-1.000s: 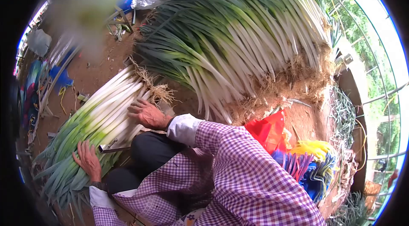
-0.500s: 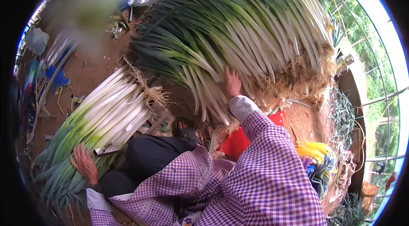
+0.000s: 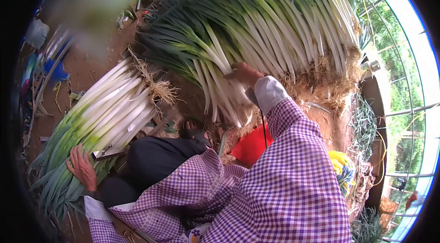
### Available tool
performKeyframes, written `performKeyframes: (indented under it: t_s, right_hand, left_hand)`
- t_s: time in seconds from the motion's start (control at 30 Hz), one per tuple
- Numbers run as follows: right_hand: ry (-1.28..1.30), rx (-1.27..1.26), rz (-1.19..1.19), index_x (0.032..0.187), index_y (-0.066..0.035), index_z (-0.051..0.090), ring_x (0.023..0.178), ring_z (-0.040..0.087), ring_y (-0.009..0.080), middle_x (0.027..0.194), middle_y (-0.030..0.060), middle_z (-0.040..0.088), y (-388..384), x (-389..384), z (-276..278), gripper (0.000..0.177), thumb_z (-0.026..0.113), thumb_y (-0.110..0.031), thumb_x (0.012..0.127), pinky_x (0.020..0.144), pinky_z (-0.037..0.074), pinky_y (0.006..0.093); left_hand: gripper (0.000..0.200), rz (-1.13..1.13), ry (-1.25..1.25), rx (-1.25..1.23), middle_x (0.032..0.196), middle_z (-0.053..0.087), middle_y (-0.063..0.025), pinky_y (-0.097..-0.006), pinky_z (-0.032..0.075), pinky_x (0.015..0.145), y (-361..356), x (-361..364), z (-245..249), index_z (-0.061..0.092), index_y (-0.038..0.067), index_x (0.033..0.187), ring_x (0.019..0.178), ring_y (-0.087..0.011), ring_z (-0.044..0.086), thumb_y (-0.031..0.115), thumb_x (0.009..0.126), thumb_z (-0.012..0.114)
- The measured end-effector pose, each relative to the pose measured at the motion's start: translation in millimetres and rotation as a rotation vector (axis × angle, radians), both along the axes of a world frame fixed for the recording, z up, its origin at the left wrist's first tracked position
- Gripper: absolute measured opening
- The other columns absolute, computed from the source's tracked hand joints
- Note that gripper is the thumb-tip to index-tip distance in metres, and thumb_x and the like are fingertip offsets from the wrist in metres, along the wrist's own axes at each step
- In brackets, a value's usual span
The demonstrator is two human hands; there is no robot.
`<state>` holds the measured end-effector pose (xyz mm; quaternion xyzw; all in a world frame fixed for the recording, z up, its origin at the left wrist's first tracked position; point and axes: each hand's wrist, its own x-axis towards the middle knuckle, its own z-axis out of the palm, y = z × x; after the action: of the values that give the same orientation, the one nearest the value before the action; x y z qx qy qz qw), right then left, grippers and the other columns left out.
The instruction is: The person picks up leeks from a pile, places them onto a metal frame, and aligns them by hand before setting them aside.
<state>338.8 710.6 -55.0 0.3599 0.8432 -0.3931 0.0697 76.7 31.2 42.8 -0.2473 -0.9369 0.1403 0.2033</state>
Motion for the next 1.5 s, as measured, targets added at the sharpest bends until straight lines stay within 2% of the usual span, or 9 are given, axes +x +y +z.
performKeyframes:
  t_s: [0.13,0.3,0.6,0.7,0.8,1.1,1.3,1.33,1.5]
  right_hand:
    - [0.128,-0.305,0.067,0.133,0.003,0.064,0.112,0.069,0.0301,0.118,0.0231,0.072,32.3,-0.2,-50.1,0.058,0.073,-0.041,0.096,0.098,0.054,0.0385]
    - [0.216,-0.837,-0.251,0.132,0.006,0.059,0.091,0.072,0.0214,0.108,0.0127,0.071,-8.3,0.2,16.3,0.047,0.067,-0.03,0.103,0.081,0.061,0.0343]
    - [0.231,-0.615,-0.283,0.135,0.003,0.058,0.101,0.073,0.0277,0.12,0.0195,0.069,-4.4,-26.2,-1.6,0.064,0.081,-0.035,0.09,0.078,0.061,0.0383]
    - [0.278,0.249,-0.226,0.14,-0.001,0.055,0.102,0.072,0.0315,0.13,0.0253,0.064,-4.4,-41.5,-51.6,0.069,0.084,-0.033,0.086,0.079,0.06,0.0442]
    - [0.134,0.509,-0.127,0.148,-0.01,0.05,0.101,0.072,0.0391,0.135,0.0313,0.059,-36.9,-46.9,-13.7,0.07,0.079,-0.026,0.087,0.083,0.058,0.0512]
    - [0.107,0.534,-0.094,0.14,-0.02,0.057,0.111,0.068,0.0446,0.135,0.0294,0.06,-39.5,-47.9,-39.3,0.06,0.072,-0.018,0.083,0.091,0.055,0.0537]
    - [0.241,0.116,-0.092,0.135,-0.015,0.064,0.107,0.065,0.0241,0.109,0.0133,0.069,-61.4,-44.0,-4.4,0.06,0.083,-0.036,0.082,0.093,0.051,0.0394]
    - [0.43,0.063,-0.059,0.131,-0.018,0.069,0.118,0.068,0.0301,0.125,0.0205,0.071,-62.2,-42.4,-22.7,0.051,0.081,-0.029,0.083,0.097,0.054,0.0427]
    - [0.528,0.024,-0.163,0.129,-0.017,0.069,0.092,0.072,0.039,0.102,0.021,0.073,-113.9,-41.6,-39.4,0.049,0.079,-0.013,0.082,0.085,0.056,0.0462]
  left_hand:
    - [0.039,-0.004,-0.001,0.001,0.147,0.057,-0.0005,-0.0479,0.023,0.12,1.5,0.5,0.9,0.058,0.019,0.143,0.142,-0.0179,0.047,0.036,0.109,0.05]
    - [0.039,0.008,-0.017,-0.009,0.147,0.057,-0.0019,-0.0484,0.023,0.12,3.1,1.5,1.9,0.058,0.018,0.142,0.142,-0.0184,0.047,0.036,0.109,0.049]
    - [0.038,-0.017,-0.013,0.028,0.144,0.058,-0.0039,-0.0487,0.023,0.121,2.0,-0.4,1.5,0.059,0.016,0.141,0.141,-0.0197,0.048,0.032,0.107,0.052]
    - [0.038,-0.024,0.002,0.023,0.144,0.058,-0.0046,-0.0488,0.023,0.121,1.0,-0.5,1.1,0.059,0.015,0.141,0.14,-0.0198,0.048,0.032,0.107,0.052]
    - [0.038,-0.027,0.002,0.027,0.144,0.059,-0.0049,-0.0489,0.023,0.121,3.2,0.4,1.7,0.059,0.014,0.14,0.14,-0.02,0.048,0.031,0.107,0.052]
    - [0.039,-0.031,0.002,0.043,0.144,0.058,-0.0052,-0.0495,0.022,0.122,4.4,1.6,2.4,0.059,0.014,0.14,0.14,-0.0202,0.048,0.03,0.105,0.055]
    - [0.039,-0.013,-0.013,0.052,0.145,0.058,-0.005,-0.0496,0.022,0.122,5.5,2.2,2.7,0.058,0.015,0.14,0.141,-0.0202,0.047,0.03,0.104,0.056]
    - [0.039,-0.016,-0.01,0.054,0.144,0.058,-0.0049,-0.0496,0.022,0.122,4.9,2.6,1.6,0.058,0.015,0.14,0.141,-0.0202,0.047,0.03,0.104,0.056]
    - [0.038,-0.008,-0.017,0.045,0.144,0.058,-0.0036,-0.0491,0.022,0.121,6.1,2.5,2.6,0.058,0.016,0.14,0.141,-0.02,0.047,0.03,0.104,0.057]
